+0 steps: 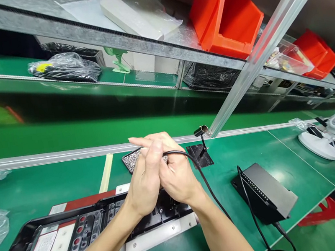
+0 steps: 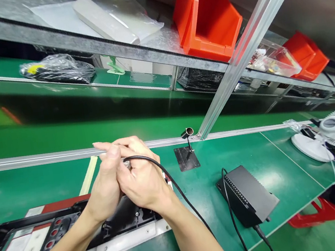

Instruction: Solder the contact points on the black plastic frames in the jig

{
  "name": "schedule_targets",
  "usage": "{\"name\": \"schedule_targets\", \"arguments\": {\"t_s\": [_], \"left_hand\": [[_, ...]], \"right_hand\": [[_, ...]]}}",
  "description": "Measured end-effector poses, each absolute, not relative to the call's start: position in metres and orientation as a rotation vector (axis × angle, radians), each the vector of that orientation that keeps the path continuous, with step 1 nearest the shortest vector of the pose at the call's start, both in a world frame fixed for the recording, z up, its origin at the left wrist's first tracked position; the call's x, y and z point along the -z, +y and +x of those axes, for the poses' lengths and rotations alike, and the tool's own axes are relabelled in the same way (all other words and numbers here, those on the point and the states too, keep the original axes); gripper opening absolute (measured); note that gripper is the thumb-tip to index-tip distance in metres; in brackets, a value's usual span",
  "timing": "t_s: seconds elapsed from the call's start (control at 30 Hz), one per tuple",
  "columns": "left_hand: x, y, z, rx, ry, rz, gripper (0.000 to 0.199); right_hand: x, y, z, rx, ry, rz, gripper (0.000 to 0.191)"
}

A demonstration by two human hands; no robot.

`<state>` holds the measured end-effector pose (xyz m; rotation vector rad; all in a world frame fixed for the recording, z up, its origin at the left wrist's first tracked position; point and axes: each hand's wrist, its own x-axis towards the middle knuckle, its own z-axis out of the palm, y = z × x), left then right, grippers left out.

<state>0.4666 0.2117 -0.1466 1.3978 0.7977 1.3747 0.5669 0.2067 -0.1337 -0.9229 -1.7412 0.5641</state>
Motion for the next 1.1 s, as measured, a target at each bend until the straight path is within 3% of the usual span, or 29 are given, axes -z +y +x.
{"name": "schedule_targets", "arguments": {"t_s": [0.37, 0.7, 1.1], "left_hand": [[0.116, 0.202, 0.461, -1.209, 0.790, 1.532, 0.038], [0.133, 0.204, 0.471, -1.388, 0.754, 1.492, 0.058], [0.134, 0.208, 0.473, -1.493, 0.749, 1.463, 0.055]], "right_hand": [[0.122, 0.197, 0.571, -0.368, -1.883, -1.098, 0.039], [0.128, 0.205, 0.564, -0.567, -1.732, -0.787, 0.027], [0.130, 0.211, 0.565, -0.622, -1.746, -0.833, 0.024]]}}
